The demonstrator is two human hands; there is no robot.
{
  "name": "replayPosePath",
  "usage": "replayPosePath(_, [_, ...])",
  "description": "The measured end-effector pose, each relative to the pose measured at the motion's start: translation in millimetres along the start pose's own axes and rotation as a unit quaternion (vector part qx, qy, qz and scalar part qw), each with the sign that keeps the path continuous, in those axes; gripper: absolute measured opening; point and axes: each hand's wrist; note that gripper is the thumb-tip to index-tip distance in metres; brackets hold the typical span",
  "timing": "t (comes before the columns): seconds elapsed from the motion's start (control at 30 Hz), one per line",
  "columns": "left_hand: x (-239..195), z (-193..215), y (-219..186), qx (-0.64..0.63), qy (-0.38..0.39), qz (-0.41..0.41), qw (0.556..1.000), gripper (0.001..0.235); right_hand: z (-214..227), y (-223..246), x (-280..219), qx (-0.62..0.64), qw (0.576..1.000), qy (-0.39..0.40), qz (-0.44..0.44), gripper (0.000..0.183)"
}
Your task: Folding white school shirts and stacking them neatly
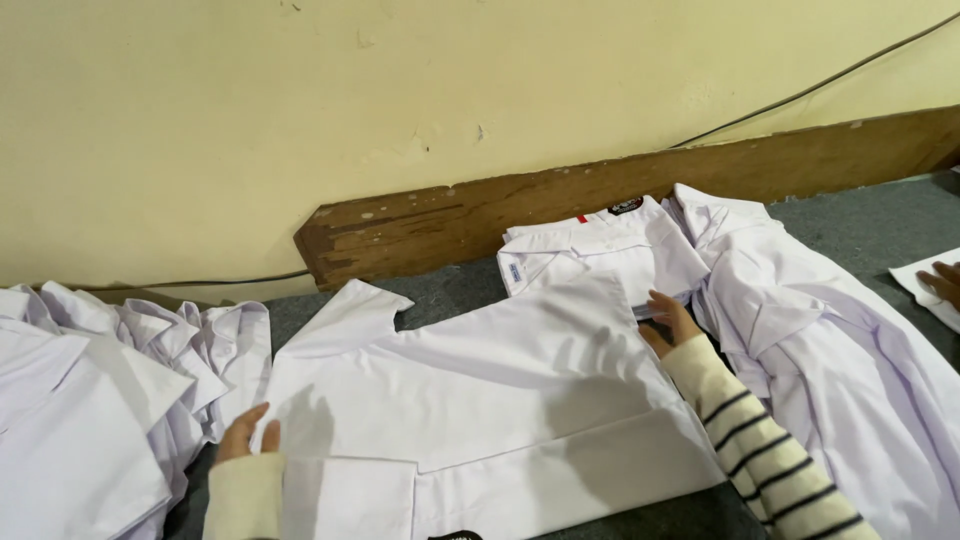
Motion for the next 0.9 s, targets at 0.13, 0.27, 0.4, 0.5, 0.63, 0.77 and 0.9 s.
replayPosePath(0.13, [70, -23, 45, 0.119, 0.045, 0.154, 0.98, 0.046, -44, -52, 85, 0.019, 0.988, 0.008, -0.154, 0.061])
replayPosePath(0.27, [73, -55, 69, 0.34, 0.029, 0.189, 0.921, 0.042, -75, -100, 140, -0.121, 0.944, 0.107, -0.287, 0.086])
replayPosePath(0.4, [66, -64, 55, 0.375, 0.032, 0.203, 0.904, 0.046, -79, -108, 138, -0.169, 0.965, -0.01, -0.201, 0.042])
replayPosePath(0.5, [55, -62, 21, 0.423, 0.045, 0.177, 0.887, 0.039, -74, -33, 112, -0.114, 0.961, -0.051, -0.248, 0.035])
replayPosePath(0.63, [56, -62, 28, 0.4, 0.06, 0.188, 0.895, 0.037, -76, -30, 102, -0.079, 0.961, -0.11, -0.24, 0.039])
replayPosePath(0.77, [61, -60, 25, 0.339, 0.052, 0.18, 0.922, 0.036, -64, -2, 105, -0.071, 0.963, -0.107, -0.235, 0.035])
replayPosePath(0.9, [79, -55, 13, 0.315, 0.128, 0.287, 0.895, 0.038, -67, 6, 107, -0.121, 0.96, -0.066, -0.243, 0.043])
Point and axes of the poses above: each hand's wrist, its own x-axis towards the middle knuckle, its own z-axis out of the back of the hand, y = z × x, and after that the axes turned 1 degree about -x, right-handed
